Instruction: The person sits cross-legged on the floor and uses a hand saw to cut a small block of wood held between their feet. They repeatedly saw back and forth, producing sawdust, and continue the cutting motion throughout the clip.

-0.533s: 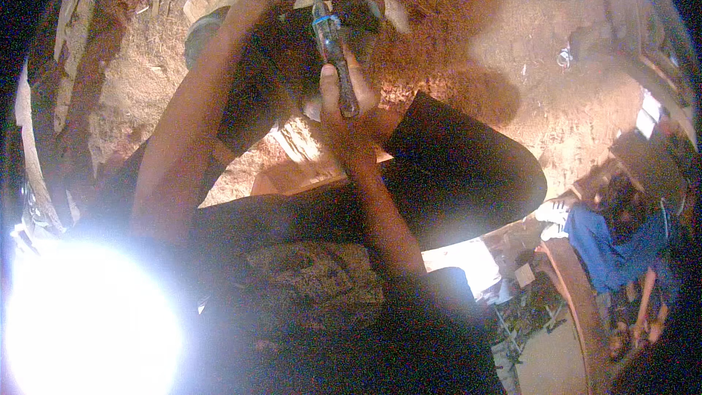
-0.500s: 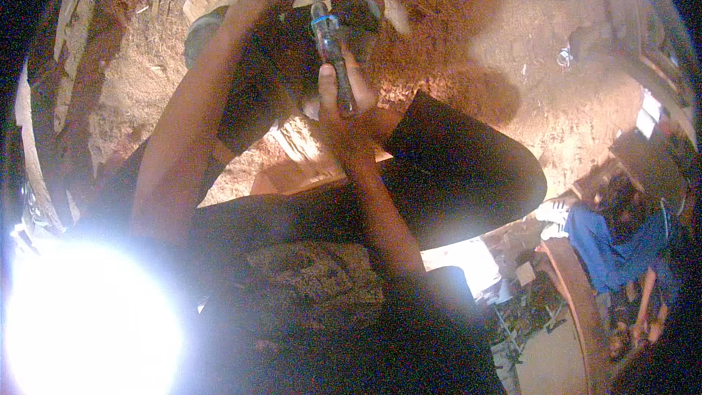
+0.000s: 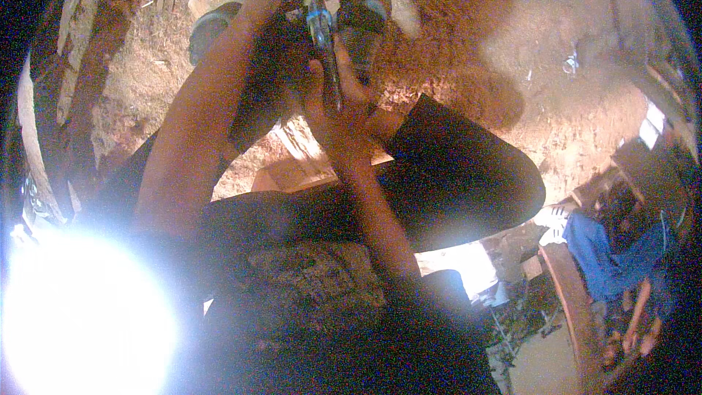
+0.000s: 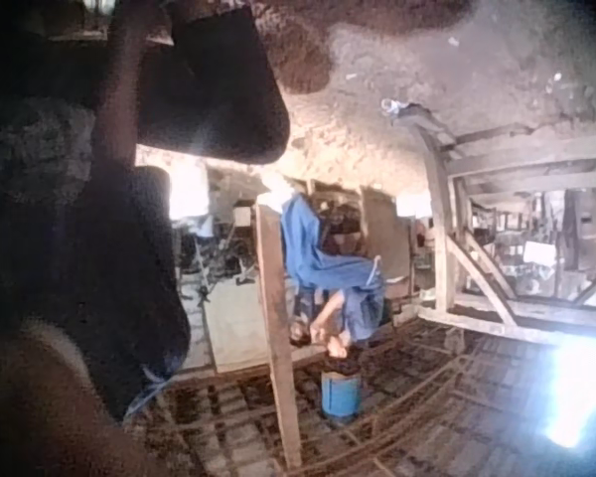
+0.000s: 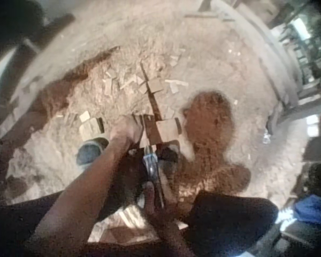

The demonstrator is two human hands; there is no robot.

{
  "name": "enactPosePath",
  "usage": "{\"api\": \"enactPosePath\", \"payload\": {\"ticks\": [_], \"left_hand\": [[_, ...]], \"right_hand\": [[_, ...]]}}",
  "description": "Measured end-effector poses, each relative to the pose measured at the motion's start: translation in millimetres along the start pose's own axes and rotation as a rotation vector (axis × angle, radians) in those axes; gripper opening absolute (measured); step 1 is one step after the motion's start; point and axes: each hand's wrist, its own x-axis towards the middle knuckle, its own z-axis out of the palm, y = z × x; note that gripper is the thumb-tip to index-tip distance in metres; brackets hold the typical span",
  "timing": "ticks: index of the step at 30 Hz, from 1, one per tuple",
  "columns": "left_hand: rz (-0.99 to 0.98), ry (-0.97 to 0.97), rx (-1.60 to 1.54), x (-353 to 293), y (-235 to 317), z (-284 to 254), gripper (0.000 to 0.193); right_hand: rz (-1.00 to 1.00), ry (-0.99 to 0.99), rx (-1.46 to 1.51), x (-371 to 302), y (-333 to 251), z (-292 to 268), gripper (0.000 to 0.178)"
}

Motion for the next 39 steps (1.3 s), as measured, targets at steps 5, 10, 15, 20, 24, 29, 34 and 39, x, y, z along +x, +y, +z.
{"api": "enactPosePath", "payload": {"ticks": [5, 10, 15, 20, 24, 29, 34, 39], "left_hand": [[-0.196, 0.046, -0.225, 0, 19, -1, 0.049], [-0.204, 0.026, -0.203, 4, 3, 3, 0.057], [-0.277, 0.06, -0.217, -8, 18, -8, 0.058], [-0.208, 0.005, -0.205, 1, 18, -5, 0.055], [-0.164, 0.093, -0.2, -2, 7, 9, 0.051], [-0.238, 0.025, -0.262, -7, 14, -9, 0.055], [-0.129, -0.046, -0.291, -8, 19, -13, 0.053], [-0.235, 0.044, -0.235, -12, 13, -10, 0.051]], "right_hand": [[-0.131, 0.094, -0.024, -42, 13, -2, 0.052], [0.094, -0.027, 0.014, 21, -32, -1, 0.047], [-0.039, 0.116, -0.111, -36, 3, -5, 0.042], [0.242, -0.063, -0.006, 31, -40, -11, 0.042], [-0.023, 0.071, 0.028, 1, -5, -1, 0.042], [-0.062, -0.049, 0.069, -8, 39, -14, 0.038], [0.107, -0.392, 0.133, 19, 56, -33, 0.043], [-0.024, 0.112, -0.105, -15, -8, -8, 0.034]]}}
